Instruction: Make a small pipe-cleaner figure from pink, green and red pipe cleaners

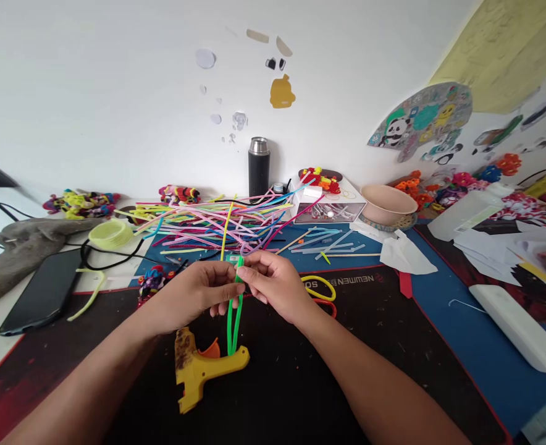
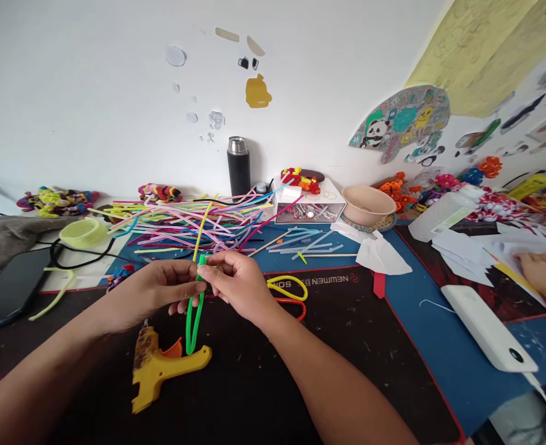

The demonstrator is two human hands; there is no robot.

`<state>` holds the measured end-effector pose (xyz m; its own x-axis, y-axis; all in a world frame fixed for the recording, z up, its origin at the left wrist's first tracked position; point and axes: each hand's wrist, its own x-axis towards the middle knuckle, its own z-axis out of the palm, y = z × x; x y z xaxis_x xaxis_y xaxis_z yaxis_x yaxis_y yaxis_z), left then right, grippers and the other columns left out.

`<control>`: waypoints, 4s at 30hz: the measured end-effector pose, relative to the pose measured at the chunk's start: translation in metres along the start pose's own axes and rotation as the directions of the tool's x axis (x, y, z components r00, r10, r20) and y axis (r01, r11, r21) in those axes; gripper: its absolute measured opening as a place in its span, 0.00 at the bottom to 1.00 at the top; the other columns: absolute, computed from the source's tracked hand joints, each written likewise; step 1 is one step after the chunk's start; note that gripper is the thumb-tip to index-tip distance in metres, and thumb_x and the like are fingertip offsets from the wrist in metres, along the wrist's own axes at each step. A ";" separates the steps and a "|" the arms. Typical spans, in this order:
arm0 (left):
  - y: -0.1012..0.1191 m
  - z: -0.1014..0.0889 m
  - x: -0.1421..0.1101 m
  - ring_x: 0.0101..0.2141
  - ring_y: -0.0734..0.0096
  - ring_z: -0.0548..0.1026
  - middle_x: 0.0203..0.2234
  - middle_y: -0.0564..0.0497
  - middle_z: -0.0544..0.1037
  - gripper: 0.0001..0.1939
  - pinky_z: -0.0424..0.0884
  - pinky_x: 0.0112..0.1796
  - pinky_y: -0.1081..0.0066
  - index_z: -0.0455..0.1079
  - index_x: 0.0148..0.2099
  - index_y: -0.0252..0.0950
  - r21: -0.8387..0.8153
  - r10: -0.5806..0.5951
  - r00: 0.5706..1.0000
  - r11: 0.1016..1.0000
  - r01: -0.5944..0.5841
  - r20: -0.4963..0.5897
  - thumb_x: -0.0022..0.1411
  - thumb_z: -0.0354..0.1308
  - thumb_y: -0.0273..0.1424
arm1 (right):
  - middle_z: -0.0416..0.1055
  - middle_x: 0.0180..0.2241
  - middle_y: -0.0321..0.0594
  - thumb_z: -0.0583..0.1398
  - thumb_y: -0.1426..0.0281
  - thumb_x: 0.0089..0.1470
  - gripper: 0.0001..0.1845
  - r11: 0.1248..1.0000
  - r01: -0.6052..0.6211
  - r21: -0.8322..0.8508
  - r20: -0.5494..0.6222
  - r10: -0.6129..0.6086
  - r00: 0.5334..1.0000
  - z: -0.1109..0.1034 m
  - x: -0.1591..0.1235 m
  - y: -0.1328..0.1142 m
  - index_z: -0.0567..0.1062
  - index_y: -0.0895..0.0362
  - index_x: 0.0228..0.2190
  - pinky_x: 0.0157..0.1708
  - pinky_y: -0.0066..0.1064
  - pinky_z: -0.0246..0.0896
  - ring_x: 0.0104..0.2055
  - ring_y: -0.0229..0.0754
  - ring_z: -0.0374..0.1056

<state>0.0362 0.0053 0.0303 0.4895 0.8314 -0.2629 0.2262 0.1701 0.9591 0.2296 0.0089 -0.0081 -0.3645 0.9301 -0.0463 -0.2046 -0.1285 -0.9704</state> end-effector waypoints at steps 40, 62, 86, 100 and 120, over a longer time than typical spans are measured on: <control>-0.009 -0.016 -0.002 0.23 0.71 0.76 0.24 0.49 0.80 0.17 0.75 0.25 0.75 0.87 0.43 0.40 -0.147 0.136 0.974 0.975 -0.164 -0.183 0.57 0.78 0.44 | 0.63 0.18 0.25 0.72 0.49 0.54 0.24 0.998 -0.023 -0.066 0.083 0.029 0.996 0.003 -0.006 -0.004 0.75 0.56 0.30 0.19 0.26 0.46 0.17 0.30 0.54; -0.003 -0.009 -0.004 0.27 0.69 0.76 0.27 0.52 0.78 0.18 0.74 0.29 0.72 0.79 0.38 0.37 0.145 0.352 0.822 0.936 -0.322 -0.448 0.63 0.72 0.48 | 0.68 0.23 0.31 0.67 0.47 0.62 0.24 0.940 0.080 -0.333 0.181 -0.019 0.983 0.005 -0.010 0.004 0.77 0.55 0.32 0.26 0.29 0.53 0.24 0.35 0.62; -0.003 -0.019 -0.007 0.26 0.71 0.75 0.25 0.54 0.77 0.15 0.73 0.29 0.73 0.79 0.37 0.39 0.087 0.426 0.769 0.893 -0.441 -0.476 0.65 0.72 0.44 | 0.62 0.17 0.29 0.68 0.43 0.58 0.30 0.956 0.030 -0.292 0.209 0.033 0.977 0.004 -0.009 -0.002 0.80 0.57 0.26 0.23 0.28 0.48 0.20 0.33 0.56; -0.008 -0.018 -0.003 0.28 0.70 0.75 0.28 0.52 0.79 0.14 0.75 0.31 0.72 0.81 0.38 0.39 0.018 0.433 0.782 0.879 -0.477 -0.449 0.63 0.73 0.44 | 0.66 0.22 0.33 0.64 0.37 0.60 0.35 0.986 0.008 -0.165 0.272 0.038 0.962 0.001 -0.008 0.004 0.80 0.58 0.29 0.23 0.27 0.51 0.23 0.34 0.61; 0.000 -0.011 -0.004 0.27 0.67 0.75 0.26 0.52 0.78 0.17 0.75 0.31 0.69 0.78 0.36 0.38 0.140 0.414 0.761 0.905 -0.401 -0.499 0.62 0.72 0.47 | 0.73 0.27 0.34 0.59 0.53 0.71 0.22 0.797 0.228 -0.560 0.103 -0.206 0.973 0.002 -0.010 0.004 0.82 0.56 0.38 0.34 0.29 0.57 0.30 0.38 0.65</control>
<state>0.0252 0.0076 0.0329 0.0456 0.9673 0.2495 0.1269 -0.2533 0.9590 0.2305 -0.0021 -0.0111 -0.4058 0.8962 0.1793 0.2624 0.3022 -0.9164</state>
